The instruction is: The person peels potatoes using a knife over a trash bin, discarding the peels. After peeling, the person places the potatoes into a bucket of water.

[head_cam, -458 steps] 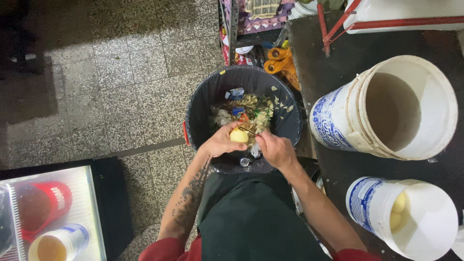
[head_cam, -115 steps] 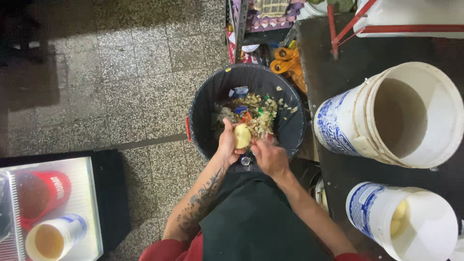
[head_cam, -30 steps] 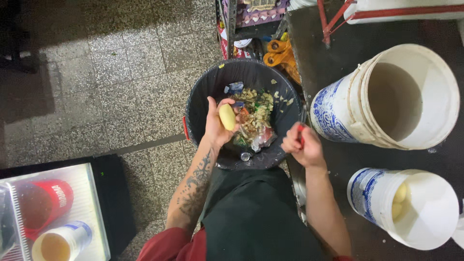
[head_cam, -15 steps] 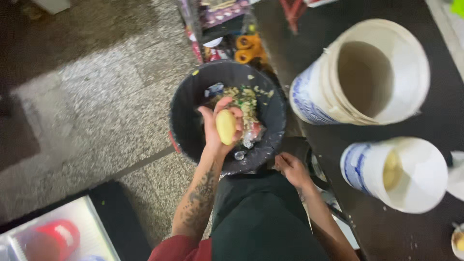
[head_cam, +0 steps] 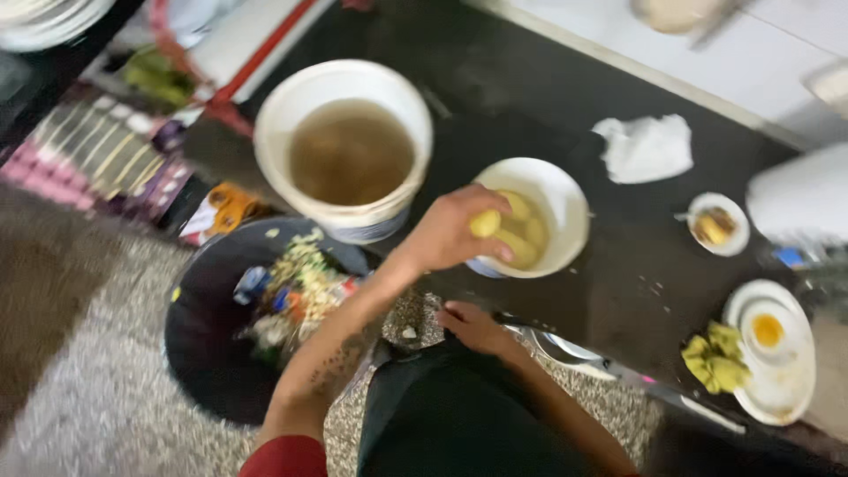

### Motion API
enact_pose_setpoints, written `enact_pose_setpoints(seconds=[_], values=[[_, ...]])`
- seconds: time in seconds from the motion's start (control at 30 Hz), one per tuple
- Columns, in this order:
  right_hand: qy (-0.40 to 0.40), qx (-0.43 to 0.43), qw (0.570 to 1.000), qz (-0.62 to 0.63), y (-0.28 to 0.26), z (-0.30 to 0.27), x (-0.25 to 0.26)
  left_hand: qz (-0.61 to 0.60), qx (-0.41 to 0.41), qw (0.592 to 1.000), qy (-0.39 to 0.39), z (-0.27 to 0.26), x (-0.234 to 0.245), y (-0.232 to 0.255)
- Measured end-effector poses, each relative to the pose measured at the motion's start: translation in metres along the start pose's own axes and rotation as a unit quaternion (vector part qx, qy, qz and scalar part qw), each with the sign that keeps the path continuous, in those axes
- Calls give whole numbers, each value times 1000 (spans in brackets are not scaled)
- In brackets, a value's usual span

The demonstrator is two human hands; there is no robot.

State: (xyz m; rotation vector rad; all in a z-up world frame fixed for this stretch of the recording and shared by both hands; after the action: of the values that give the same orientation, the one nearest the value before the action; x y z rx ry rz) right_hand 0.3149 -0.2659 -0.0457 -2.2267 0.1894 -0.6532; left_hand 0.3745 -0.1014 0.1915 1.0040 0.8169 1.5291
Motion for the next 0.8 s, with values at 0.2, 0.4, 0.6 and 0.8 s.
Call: enact_pose_setpoints(seconds=[0.2, 0.4, 0.6, 0.8], values=[[-57, 86, 995, 8, -19, -46, 49, 232, 151, 924, -262, 90, -92, -57], [-92, 33, 995, 37, -4, -61, 81, 358, 251, 788, -434, 73, -130, -180], [-89, 46, 993, 58, 30, -43, 78, 324, -248, 776, -481, 46, -160, -257], [-101, 58, 993, 33, 44, -35, 72, 148, 310, 873, -345, 93, -106, -121]])
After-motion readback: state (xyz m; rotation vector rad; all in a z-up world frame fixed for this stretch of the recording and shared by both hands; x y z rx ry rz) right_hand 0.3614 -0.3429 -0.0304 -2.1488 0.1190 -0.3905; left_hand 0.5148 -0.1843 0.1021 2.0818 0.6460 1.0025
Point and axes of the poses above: each hand's wrist, its own z-axis towards the middle knuckle, its own x-axis out of the back of the hand, y = z × x, the point moved 5 cm from there along z, towards the middle knuckle, and after that the axes turned 11 degrees about -z, right-handed, at the moved point
